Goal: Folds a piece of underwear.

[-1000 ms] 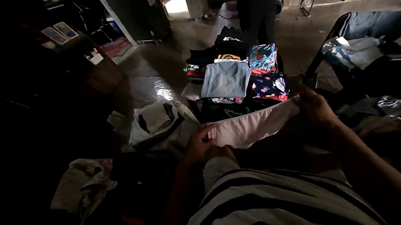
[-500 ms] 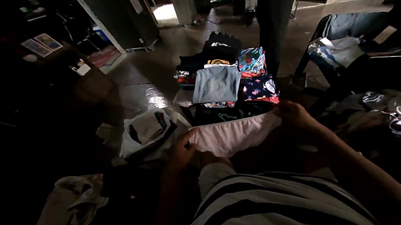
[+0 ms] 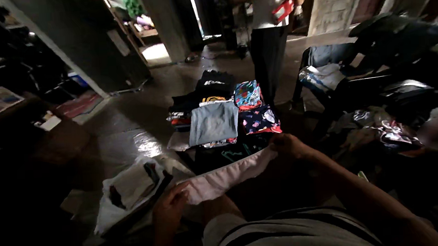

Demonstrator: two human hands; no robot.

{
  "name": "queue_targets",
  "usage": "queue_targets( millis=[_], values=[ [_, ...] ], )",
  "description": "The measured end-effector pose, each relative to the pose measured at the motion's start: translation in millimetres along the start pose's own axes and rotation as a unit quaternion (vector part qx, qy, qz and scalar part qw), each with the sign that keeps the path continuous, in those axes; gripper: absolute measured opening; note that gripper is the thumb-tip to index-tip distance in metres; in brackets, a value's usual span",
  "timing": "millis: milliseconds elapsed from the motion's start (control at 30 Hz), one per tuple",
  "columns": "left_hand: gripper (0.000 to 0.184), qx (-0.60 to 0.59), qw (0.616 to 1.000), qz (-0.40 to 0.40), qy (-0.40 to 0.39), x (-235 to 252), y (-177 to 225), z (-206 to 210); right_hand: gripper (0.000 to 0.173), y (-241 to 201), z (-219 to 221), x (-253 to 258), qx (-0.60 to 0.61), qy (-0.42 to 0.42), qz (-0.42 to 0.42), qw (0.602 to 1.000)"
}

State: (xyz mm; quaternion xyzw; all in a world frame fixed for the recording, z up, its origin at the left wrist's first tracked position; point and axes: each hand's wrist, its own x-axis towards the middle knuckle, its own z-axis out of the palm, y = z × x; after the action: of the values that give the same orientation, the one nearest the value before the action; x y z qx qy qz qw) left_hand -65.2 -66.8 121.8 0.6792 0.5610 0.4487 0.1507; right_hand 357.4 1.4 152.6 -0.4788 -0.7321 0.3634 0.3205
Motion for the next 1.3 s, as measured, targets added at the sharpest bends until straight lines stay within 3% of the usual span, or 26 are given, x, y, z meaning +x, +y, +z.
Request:
queue_targets(
  millis=[267,533,733,833,900,1000,1100,1233,1300],
  values=[
    [0.028,0.016,0.999,-0.005,-0.041,-0.3,1.5,8.9,0.027,1.4,-7.9,-1.4,-0.029,0.019,0.014,0.999],
    [0.025,0.015,1.0,0.012,-0.018,-2.1,-2.4,11.2,0.027,2.0,-1.1,-1.7,-0.045,-0.001,0.014,0.999],
    [0.021,-0.038,0.997,-0.073,0.003,-0.2,26.9,-1.7,0.016,3.6,1.6,-4.2,0.063,0.02,-0.011,0.998],
    [0.035,-0.095,0.991,-0.087,0.018,8.7,18.3,-7.3,0.012,4.3,5.9,-2.1,0.111,0.049,-0.024,0.992],
    [0.049,-0.106,0.988,-0.112,0.008,19.5,6.1,-7.4,0.014,-0.4,11.7,3.9,0.055,0.062,-0.011,0.996],
    [0.036,-0.009,0.99,-0.134,-0.033,33.7,2.6,-12.5,0.023,-5.1,25.5,20.2,-0.031,0.063,0.02,0.997],
    [0.026,0.015,0.997,-0.08,-0.014,36.2,6.4,-29.7,0.021,-7.1,37.5,33.7,-0.007,0.081,-0.041,0.996],
    [0.024,-0.049,0.998,-0.027,0.004,15.5,0.4,-61.5,0.014,0.9,44.5,31.9,0.129,-0.007,-0.169,0.977],
    [0.024,-0.022,0.997,-0.06,-0.044,-12.9,-7.1,-74.2,0.014,10.2,53.3,20.5,0.154,-0.095,-0.16,0.97]
  ],
)
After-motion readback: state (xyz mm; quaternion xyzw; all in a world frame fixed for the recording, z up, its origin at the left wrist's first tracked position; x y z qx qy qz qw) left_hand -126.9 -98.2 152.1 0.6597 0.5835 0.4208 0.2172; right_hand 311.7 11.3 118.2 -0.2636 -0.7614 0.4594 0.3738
